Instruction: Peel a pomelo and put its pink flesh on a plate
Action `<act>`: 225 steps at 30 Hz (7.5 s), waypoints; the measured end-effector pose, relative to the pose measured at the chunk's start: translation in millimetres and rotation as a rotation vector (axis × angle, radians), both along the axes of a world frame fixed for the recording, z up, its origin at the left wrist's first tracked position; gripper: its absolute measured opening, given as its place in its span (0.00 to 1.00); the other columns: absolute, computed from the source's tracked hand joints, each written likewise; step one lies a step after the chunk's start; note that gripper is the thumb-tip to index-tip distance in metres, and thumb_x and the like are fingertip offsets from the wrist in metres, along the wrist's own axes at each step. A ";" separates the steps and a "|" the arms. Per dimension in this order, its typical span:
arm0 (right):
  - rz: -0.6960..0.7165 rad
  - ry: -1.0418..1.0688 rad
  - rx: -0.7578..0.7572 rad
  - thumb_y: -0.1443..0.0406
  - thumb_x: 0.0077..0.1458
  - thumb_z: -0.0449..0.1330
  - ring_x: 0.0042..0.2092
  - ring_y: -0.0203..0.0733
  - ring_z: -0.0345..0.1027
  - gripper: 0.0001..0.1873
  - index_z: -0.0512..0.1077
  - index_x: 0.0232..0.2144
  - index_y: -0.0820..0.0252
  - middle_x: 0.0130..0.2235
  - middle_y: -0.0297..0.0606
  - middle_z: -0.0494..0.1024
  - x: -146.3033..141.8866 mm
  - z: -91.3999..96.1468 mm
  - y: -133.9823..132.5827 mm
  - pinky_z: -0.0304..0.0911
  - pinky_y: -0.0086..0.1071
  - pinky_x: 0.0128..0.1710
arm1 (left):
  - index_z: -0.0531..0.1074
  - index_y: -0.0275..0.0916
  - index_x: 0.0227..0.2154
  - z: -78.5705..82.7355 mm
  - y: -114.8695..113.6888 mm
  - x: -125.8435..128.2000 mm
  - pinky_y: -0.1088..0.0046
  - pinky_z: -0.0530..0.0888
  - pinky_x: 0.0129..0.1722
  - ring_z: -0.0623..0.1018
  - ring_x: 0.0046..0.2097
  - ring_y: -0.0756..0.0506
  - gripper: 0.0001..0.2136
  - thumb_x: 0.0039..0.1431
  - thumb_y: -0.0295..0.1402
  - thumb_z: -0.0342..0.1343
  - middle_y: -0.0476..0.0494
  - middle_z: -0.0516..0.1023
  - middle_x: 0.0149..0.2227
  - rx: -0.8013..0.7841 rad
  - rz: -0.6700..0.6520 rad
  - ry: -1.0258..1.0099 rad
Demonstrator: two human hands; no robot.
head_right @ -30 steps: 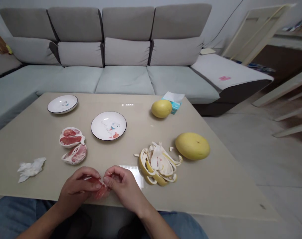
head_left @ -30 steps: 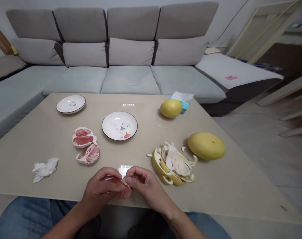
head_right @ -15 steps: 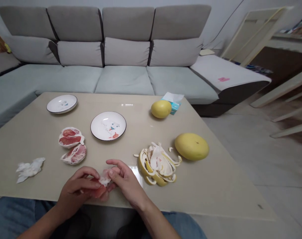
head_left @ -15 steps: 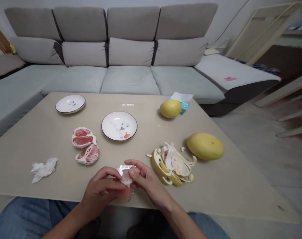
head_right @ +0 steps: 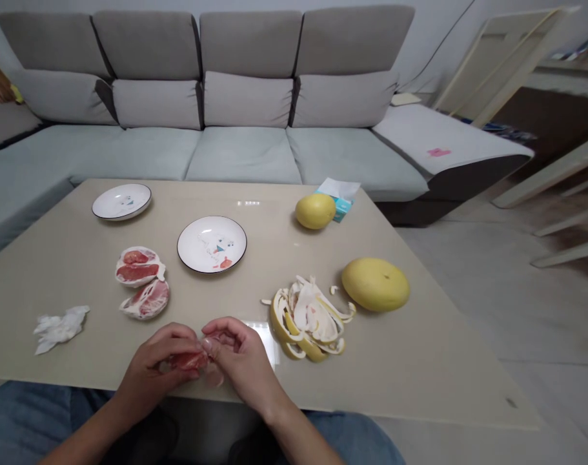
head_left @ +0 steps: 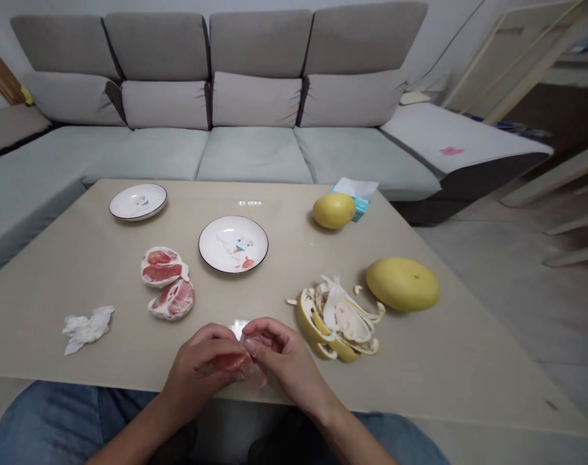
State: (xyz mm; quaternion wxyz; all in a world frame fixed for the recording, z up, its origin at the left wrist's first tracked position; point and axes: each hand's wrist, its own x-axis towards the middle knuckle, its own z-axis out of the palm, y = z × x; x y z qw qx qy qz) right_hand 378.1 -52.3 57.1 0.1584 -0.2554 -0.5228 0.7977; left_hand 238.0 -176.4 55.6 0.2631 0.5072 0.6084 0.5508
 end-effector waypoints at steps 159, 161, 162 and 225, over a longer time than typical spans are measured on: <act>-0.034 -0.217 0.801 0.73 0.44 0.54 0.23 0.31 0.50 0.07 0.64 0.18 0.58 0.20 0.26 0.59 3.7 14.4 -14.9 0.45 0.26 0.24 | 0.77 0.43 0.49 -13.3 8.4 11.7 0.78 0.73 0.38 0.73 0.35 0.51 0.23 0.48 0.35 0.70 0.50 0.72 0.32 -0.175 -0.052 -0.822; -0.018 -0.221 0.671 0.71 0.44 0.54 0.24 0.31 0.50 0.06 0.66 0.19 0.59 0.20 0.27 0.60 3.2 15.8 -15.0 0.46 0.26 0.23 | 0.77 0.43 0.49 -12.4 9.0 11.0 0.78 0.72 0.35 0.72 0.33 0.52 0.24 0.47 0.35 0.70 0.51 0.72 0.32 -0.223 -0.055 -0.878; -0.010 -0.215 0.612 0.70 0.44 0.54 0.24 0.32 0.50 0.05 0.68 0.20 0.59 0.21 0.27 0.60 3.0 16.2 -14.9 0.46 0.26 0.23 | 0.77 0.42 0.49 -11.6 9.0 10.7 0.79 0.71 0.34 0.71 0.32 0.52 0.24 0.47 0.36 0.70 0.51 0.72 0.31 -0.237 -0.061 -0.890; -0.025 -0.155 1.095 0.66 0.64 0.51 0.32 0.39 0.62 0.09 0.66 0.31 0.58 0.28 0.34 0.68 13.9 11.8 -13.6 0.54 0.31 0.32 | 0.74 0.36 0.53 -6.5 8.5 11.2 0.72 0.76 0.41 0.78 0.37 0.46 0.29 0.44 0.33 0.71 0.44 0.79 0.33 -0.132 0.191 -0.853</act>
